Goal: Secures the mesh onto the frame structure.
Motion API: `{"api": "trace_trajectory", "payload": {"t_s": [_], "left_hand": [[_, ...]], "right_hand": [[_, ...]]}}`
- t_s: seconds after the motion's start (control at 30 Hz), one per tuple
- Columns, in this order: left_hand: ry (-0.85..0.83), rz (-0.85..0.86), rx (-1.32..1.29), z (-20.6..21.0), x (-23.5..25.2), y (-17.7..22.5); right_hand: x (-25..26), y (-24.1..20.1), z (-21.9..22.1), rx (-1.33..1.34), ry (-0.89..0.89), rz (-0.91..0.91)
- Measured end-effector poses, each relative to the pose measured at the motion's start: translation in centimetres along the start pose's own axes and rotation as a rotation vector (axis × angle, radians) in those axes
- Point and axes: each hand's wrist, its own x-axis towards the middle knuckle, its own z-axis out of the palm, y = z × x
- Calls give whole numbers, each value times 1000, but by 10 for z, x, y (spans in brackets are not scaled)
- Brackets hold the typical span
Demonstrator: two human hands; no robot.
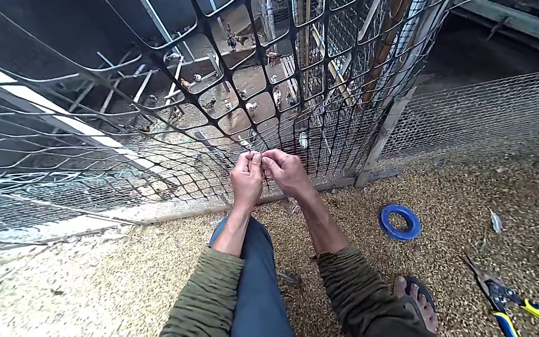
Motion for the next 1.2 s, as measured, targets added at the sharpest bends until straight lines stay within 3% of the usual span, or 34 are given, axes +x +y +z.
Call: {"api": "trace_trajectory", "payload": {"t_s": [0.1,0.2,0.33,0.4,0.47,0.57,0.7,0.83,0.9,1.0,1.2], "left_hand": [[-16,26,-2,-1,0,0],[1,24,54,-8,0,4],[-88,-72,256,-28,6,13],[-136,-161,93,-25,9,7],[-148,-302,-315,-17,11,5],[-84,-448,-704,-10,10,15],[-26,-441,-930,-9,20,29],[30,-491,-982,-6,29,37],[63,-507,-997,-3,33,40],[99,-535,-1021,-2,32,43],[206,-592,-1080,-2,27,52]], "right_hand": [[3,-5,-5,-224,-20,-112],[5,-5,-21,-182,22,-6],[4,9,-28,454,81,111],[2,18,-11,805,131,49],[-1,22,7,1059,146,-27],[-3,25,12,1167,32,-135],[10,25,-15,768,-122,-259],[22,12,-44,-120,-206,-457],[27,10,-56,-404,-264,-558],[31,1,-65,-591,-327,-635],[38,-4,-67,-690,-332,-695]]}}
